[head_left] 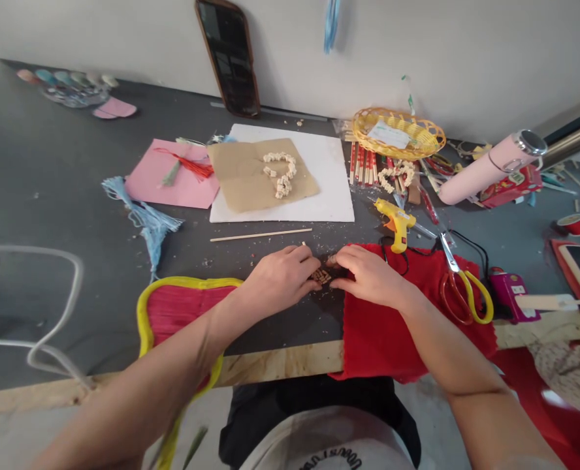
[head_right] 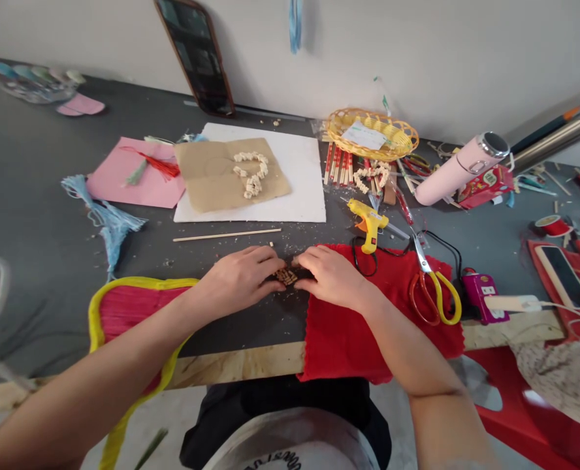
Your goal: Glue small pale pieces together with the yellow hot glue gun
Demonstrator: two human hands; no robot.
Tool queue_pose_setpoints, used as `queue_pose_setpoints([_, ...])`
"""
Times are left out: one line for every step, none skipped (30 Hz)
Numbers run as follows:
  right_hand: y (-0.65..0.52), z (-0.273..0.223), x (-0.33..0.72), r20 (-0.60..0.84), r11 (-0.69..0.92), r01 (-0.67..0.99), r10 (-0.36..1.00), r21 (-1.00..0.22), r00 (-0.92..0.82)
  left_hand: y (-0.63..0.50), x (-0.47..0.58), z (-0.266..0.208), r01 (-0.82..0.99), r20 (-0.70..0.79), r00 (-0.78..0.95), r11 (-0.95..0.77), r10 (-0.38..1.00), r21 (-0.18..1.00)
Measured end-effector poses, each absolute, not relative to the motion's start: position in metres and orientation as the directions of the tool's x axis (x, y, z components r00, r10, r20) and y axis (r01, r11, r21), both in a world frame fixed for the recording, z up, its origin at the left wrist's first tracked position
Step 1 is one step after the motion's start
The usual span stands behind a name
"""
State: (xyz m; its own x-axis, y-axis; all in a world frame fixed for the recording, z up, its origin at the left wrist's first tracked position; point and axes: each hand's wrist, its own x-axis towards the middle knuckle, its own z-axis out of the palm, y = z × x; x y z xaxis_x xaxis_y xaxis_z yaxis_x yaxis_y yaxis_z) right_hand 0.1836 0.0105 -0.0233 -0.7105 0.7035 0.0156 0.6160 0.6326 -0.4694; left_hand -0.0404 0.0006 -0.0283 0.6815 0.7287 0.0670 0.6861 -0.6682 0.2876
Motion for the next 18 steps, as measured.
queue_pose_setpoints([0.01, -0.024, 0.184, 0.005, 0.627, 0.632, 0.711, -0.456, -0.703, 0.0, -0.04, -0.029, 0.683, 0.072, 0.683, -0.67, 0.727, 0.291])
queue_pose_setpoints([0.009, -0.024, 0.182, -0.004, 0.628, 0.647, 0.716, -0.432, -0.698, 0.0, -0.039, -0.029, 0.682, 0.076, 0.683, -0.672, 0.726, 0.289])
queue_pose_setpoints([0.007, -0.026, 0.181, -0.009, 0.634, 0.66, 0.718, -0.403, -0.696, 0.0, -0.039, -0.03, 0.682, 0.079, 0.684, -0.674, 0.725, 0.284])
queue_pose_setpoints([0.006, -0.027, 0.178, -0.007, 0.642, 0.671, 0.721, -0.372, -0.693, -0.001, -0.038, -0.03, 0.682, 0.082, 0.684, -0.676, 0.724, 0.279])
queue_pose_setpoints([0.004, -0.028, 0.175, 0.0, 0.647, 0.682, 0.725, -0.341, -0.689, -0.001, -0.038, -0.029, 0.681, 0.085, 0.686, -0.678, 0.723, 0.277])
queue_pose_setpoints([0.002, -0.03, 0.172, 0.012, 0.652, 0.688, 0.728, -0.318, -0.685, 0.0, -0.038, -0.029, 0.678, 0.087, 0.688, -0.681, 0.721, 0.278])
queue_pose_setpoints([0.0, -0.031, 0.17, 0.025, 0.659, 0.686, 0.727, -0.308, -0.686, 0.0, -0.038, -0.029, 0.672, 0.087, 0.693, -0.684, 0.716, 0.284])
queue_pose_setpoints([-0.001, -0.031, 0.169, 0.035, 0.666, 0.675, 0.719, -0.316, -0.694, 0.0, -0.039, -0.029, 0.662, 0.086, 0.7, -0.689, 0.709, 0.295])
queue_pose_setpoints([-0.001, -0.032, 0.168, 0.045, 0.672, 0.658, 0.711, -0.34, -0.702, 0.001, -0.04, -0.029, 0.65, 0.082, 0.709, -0.694, 0.701, 0.31])
queue_pose_setpoints([0.0, -0.032, 0.169, 0.057, 0.671, 0.641, 0.706, -0.373, -0.706, 0.002, -0.041, -0.029, 0.638, 0.079, 0.717, -0.698, 0.692, 0.326])
queue_pose_setpoints([0.001, -0.033, 0.169, 0.071, 0.662, 0.627, 0.708, -0.41, -0.702, 0.003, -0.042, -0.029, 0.627, 0.077, 0.723, -0.7, 0.686, 0.342])
queue_pose_setpoints([0.002, -0.033, 0.17, 0.084, 0.647, 0.621, 0.719, -0.444, -0.69, 0.004, -0.043, -0.029, 0.623, 0.079, 0.723, -0.697, 0.686, 0.355])
queue_pose_setpoints([0.003, -0.033, 0.171, 0.094, 0.627, 0.624, 0.736, -0.466, -0.67, 0.004, -0.044, -0.029, 0.624, 0.083, 0.718, -0.692, 0.691, 0.363])
queue_pose_setpoints([0.004, -0.033, 0.172, 0.097, 0.612, 0.634, 0.752, -0.473, -0.652, 0.005, -0.044, -0.03, 0.628, 0.09, 0.711, -0.687, 0.698, 0.365])
queue_pose_setpoints([0.005, -0.033, 0.172, 0.094, 0.607, 0.646, 0.758, -0.463, -0.646, 0.005, -0.044, -0.03, 0.633, 0.097, 0.704, -0.684, 0.703, 0.362])
queue_pose_setpoints([0.004, -0.033, 0.172, 0.081, 0.615, 0.656, 0.754, -0.439, -0.652, 0.005, -0.044, -0.031, 0.637, 0.102, 0.701, -0.684, 0.706, 0.355])
queue_pose_setpoints([0.004, -0.033, 0.172, 0.064, 0.63, 0.661, 0.742, -0.407, -0.667, 0.005, -0.043, -0.031, 0.637, 0.104, 0.703, -0.688, 0.703, 0.346])
queue_pose_setpoints([0.003, -0.033, 0.171, 0.048, 0.65, 0.659, 0.725, -0.379, -0.687, 0.005, -0.043, -0.031, 0.633, 0.103, 0.711, -0.696, 0.696, 0.339])
